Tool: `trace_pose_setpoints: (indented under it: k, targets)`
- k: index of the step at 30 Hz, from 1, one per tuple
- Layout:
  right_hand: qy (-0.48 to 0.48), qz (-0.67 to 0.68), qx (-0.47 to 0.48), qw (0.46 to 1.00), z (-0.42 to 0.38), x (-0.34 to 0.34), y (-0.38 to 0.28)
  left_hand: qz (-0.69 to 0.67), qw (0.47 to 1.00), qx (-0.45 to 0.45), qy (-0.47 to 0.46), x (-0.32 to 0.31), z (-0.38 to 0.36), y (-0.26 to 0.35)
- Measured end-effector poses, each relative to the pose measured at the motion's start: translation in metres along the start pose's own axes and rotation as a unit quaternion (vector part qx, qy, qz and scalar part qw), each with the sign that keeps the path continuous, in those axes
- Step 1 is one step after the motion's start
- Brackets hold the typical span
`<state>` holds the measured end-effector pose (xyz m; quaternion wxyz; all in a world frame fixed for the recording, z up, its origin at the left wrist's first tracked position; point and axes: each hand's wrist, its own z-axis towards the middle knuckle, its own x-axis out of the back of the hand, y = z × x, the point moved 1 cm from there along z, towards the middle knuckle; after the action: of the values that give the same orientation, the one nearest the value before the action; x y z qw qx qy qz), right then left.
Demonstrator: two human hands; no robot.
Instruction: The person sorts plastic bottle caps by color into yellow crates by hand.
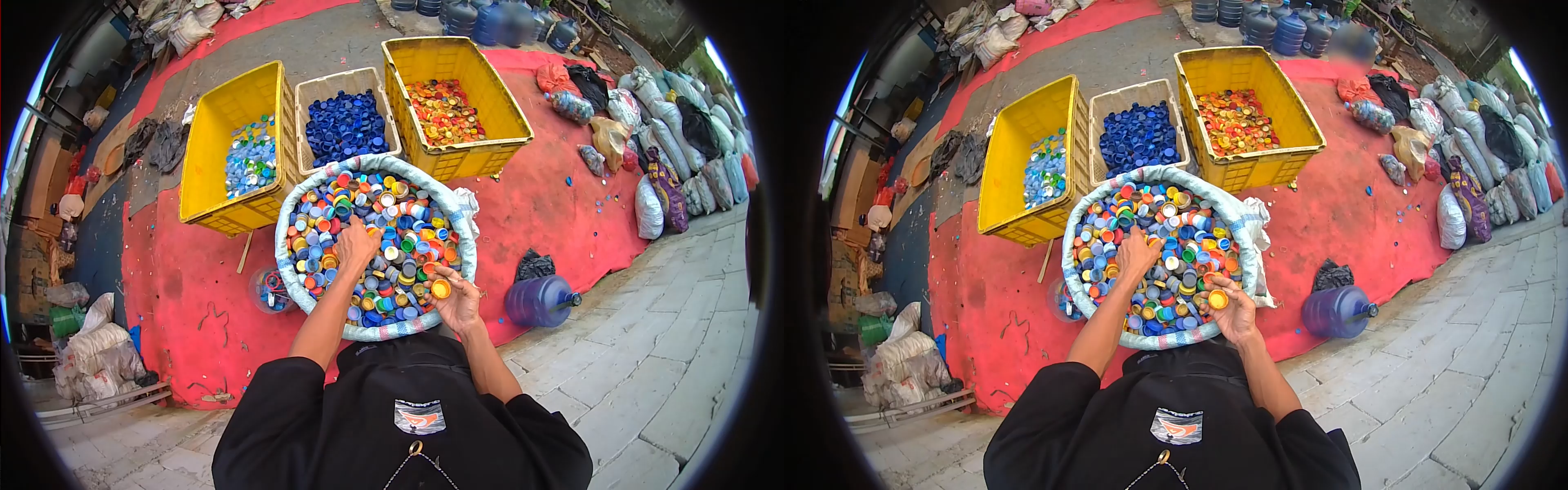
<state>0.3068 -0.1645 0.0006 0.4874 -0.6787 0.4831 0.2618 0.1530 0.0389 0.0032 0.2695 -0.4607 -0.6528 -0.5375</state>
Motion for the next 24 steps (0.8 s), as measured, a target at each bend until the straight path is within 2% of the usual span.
trace_pose_setpoints:
  k: [3, 5, 8, 10, 12, 14, 15, 16, 19, 20, 23, 24]
  targets:
    - [-0.017, 0.017, 0.004, 1.0, 0.001, -0.002, 0.0, -0.051, 0.999, -0.009, 0.008, -0.007, 0.006, -0.006]
    - [-0.024, 0.024, 0.002, 0.999, 0.003, -0.006, -0.001, -0.072, 0.997, 0.016, -0.011, -0.003, 0.005, -0.004]
    - [-0.027, -0.011, 0.006, 1.0, 0.007, -0.007, 0.002, -0.149, 0.989, 0.022, 0.005, -0.013, 0.008, -0.016]
    - [-0.011, -0.067, -0.007, 0.998, 0.01, -0.003, 0.004, -0.325, 0.939, 0.057, -0.096, -0.021, 0.014, -0.031]
    - [0.011, -0.108, -0.021, 0.994, 0.014, -0.007, 0.008, -0.482, 0.85, 0.103, -0.182, -0.011, 0.01, -0.04]
    - [0.048, -0.282, -0.008, 0.958, 0.023, -0.011, 0.015, -0.613, 0.76, 0.137, -0.166, 0.006, -0.004, -0.038]
    - [0.065, -0.367, -0.001, 0.928, 0.028, -0.014, 0.018, -0.673, 0.707, 0.152, -0.156, 0.013, -0.01, -0.039]
    - [0.048, -0.533, 0.095, 0.839, 0.037, -0.02, 0.021, -0.699, 0.676, 0.162, -0.166, 0.019, -0.013, -0.044]
    - [-0.018, -0.717, 0.206, 0.665, 0.06, -0.048, 0.021, -0.789, 0.565, 0.135, -0.2, 0.027, -0.028, -0.064]
    - [-0.039, -0.727, 0.223, 0.648, 0.069, -0.056, 0.023, -0.812, 0.529, 0.134, -0.208, 0.03, -0.035, -0.069]
    - [-0.101, -0.817, 0.303, 0.481, 0.096, -0.071, 0.03, -0.829, 0.502, 0.13, -0.211, 0.026, -0.053, -0.086]
    - [-0.114, -0.833, 0.29, 0.457, 0.107, -0.068, 0.035, -0.828, 0.508, 0.121, -0.203, 0.025, -0.06, -0.09]
